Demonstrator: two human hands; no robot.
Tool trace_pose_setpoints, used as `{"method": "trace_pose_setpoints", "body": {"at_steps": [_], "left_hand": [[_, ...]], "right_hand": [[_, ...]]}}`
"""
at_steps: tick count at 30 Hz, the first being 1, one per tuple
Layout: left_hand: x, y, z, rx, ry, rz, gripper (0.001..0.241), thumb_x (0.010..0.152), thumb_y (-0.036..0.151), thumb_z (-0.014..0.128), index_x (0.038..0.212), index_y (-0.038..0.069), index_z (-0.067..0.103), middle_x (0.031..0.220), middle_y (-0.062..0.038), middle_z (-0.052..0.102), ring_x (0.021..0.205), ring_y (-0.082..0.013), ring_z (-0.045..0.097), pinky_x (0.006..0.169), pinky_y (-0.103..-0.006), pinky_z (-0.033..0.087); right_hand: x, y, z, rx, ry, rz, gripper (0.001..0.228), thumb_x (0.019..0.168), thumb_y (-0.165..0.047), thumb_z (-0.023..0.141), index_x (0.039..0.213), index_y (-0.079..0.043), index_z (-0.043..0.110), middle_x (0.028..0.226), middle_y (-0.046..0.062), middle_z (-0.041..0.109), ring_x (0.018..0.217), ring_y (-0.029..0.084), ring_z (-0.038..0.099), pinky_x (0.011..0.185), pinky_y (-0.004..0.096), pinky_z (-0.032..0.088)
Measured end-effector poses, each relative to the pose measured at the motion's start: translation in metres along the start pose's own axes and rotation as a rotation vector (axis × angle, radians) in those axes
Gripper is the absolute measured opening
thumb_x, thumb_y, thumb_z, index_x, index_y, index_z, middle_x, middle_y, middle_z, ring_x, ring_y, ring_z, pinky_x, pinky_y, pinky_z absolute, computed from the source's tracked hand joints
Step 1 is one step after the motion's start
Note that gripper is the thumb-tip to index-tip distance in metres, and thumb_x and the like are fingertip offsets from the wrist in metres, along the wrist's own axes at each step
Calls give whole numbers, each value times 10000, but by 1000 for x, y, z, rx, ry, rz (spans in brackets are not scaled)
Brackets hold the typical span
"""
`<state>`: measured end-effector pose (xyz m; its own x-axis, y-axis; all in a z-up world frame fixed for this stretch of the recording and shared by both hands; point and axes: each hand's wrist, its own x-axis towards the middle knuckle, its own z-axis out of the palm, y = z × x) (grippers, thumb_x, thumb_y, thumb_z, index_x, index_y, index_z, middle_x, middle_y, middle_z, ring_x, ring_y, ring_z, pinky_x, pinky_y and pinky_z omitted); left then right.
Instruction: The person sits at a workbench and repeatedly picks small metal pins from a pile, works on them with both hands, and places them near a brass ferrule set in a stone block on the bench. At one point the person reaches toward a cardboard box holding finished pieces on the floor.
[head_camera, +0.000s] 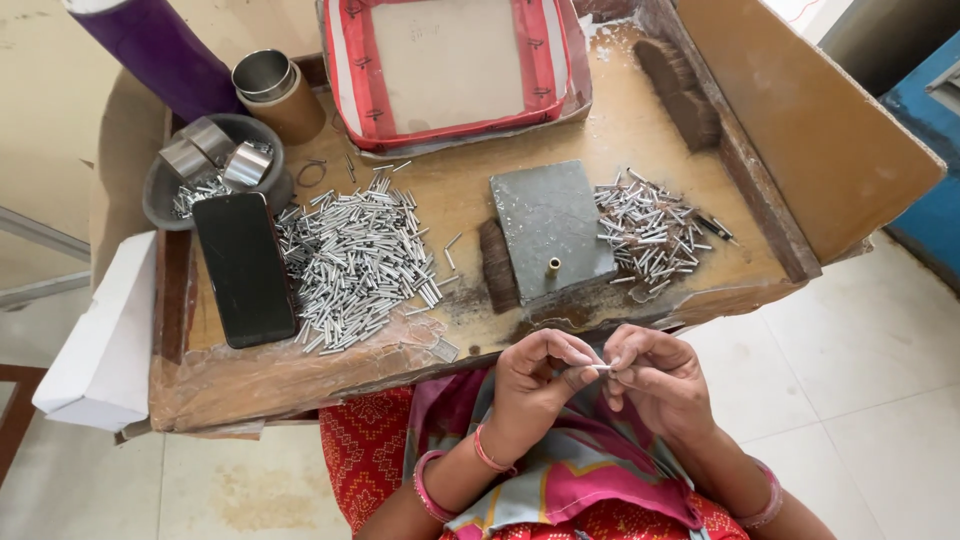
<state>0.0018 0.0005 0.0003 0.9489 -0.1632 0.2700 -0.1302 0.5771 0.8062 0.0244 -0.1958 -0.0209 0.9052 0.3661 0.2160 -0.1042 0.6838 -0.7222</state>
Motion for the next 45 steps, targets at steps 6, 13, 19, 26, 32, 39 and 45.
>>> {"method": "trace_pose_setpoints", "body": {"at_steps": [6, 13, 19, 26, 32, 39, 45], "left_hand": [[4, 2, -1, -24, -25, -11, 162, 948, -125, 701, 997, 14, 636, 1057, -97, 698, 984, -144, 676, 887, -289, 558], [0, -8, -5, 18, 15, 6, 170, 933, -147, 699, 991, -2, 633, 1057, -97, 694, 974, -142, 670, 883, -285, 551], [-3, -1, -3, 258, 40, 159, 172, 923, -151, 721, 969, -9, 635, 1030, -101, 703, 951, -143, 679, 858, -276, 553], [-2, -2, -1, -15, 13, -11, 116, 945, -55, 726, 979, 10, 635, 1009, -62, 687, 925, -127, 681, 854, -270, 568], [4, 20, 11, 299, 7, -10, 106, 928, -17, 749, 980, 18, 663, 920, -41, 668, 842, -102, 648, 765, -248, 526], [5, 12, 7, 430, -4, 109, 139, 890, -31, 772, 914, 13, 643, 930, -42, 663, 857, -105, 627, 771, -252, 512], [4, 14, 6, 404, 24, 131, 164, 876, -55, 781, 913, 8, 634, 940, -45, 662, 883, -102, 623, 789, -247, 505]], "right_hand": [[3, -1, 2, -15, 24, 12, 117, 905, 111, 589, 979, 84, 676, 991, 185, 591, 766, 200, 650, 597, 320, 566], [2, -12, 30, -520, 17, -219, 147, 889, 149, 600, 987, 67, 672, 1012, 158, 621, 756, 167, 677, 645, 282, 583], [2, -26, 43, -1099, -11, -399, 189, 845, 124, 684, 999, 27, 735, 939, 106, 711, 747, 119, 717, 662, 228, 590], [1, -29, 49, -1163, -21, -388, 188, 845, 90, 718, 1013, 9, 740, 941, 98, 711, 759, 115, 723, 672, 228, 595], [-1, -33, 46, -1176, -1, -407, 176, 843, 85, 719, 999, 4, 728, 947, 99, 707, 763, 119, 725, 676, 231, 590], [-2, -32, 39, -1176, -19, -371, 193, 846, 80, 726, 1023, 5, 737, 965, 105, 712, 809, 132, 725, 705, 239, 589], [-4, -39, 37, -1223, 9, -434, 257, 815, 31, 759, 1066, 0, 720, 1005, 104, 691, 859, 145, 709, 745, 251, 583]]}}
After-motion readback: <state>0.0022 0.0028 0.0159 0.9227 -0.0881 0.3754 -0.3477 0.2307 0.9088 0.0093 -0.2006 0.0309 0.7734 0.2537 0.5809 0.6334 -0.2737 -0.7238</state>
